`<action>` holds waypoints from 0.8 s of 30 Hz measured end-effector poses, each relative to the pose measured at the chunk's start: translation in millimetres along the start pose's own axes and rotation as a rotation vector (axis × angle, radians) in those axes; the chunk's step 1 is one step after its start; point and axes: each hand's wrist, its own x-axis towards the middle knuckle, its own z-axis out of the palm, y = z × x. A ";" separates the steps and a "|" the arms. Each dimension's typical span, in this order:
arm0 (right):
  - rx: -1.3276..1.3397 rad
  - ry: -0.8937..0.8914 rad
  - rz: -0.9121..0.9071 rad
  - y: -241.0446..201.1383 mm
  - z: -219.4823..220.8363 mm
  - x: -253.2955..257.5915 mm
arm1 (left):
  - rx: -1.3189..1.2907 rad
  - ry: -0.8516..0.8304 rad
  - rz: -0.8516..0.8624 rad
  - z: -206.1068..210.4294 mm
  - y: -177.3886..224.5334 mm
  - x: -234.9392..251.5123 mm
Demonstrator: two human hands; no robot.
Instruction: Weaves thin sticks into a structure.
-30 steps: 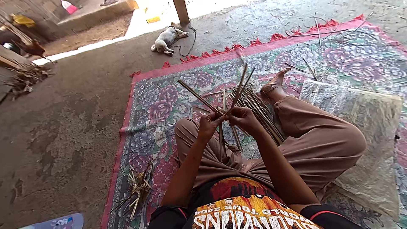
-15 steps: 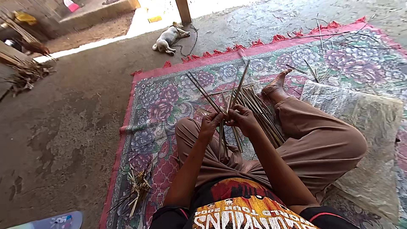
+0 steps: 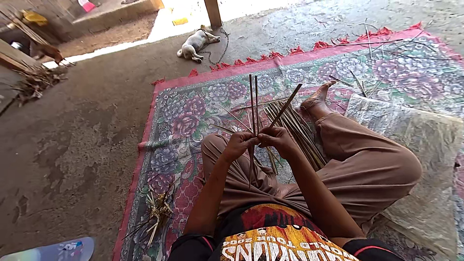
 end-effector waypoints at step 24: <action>-0.368 -0.069 0.007 -6.6 6.1 -0.1 | -0.276 0.335 -0.126 17.7 -11.9 0.8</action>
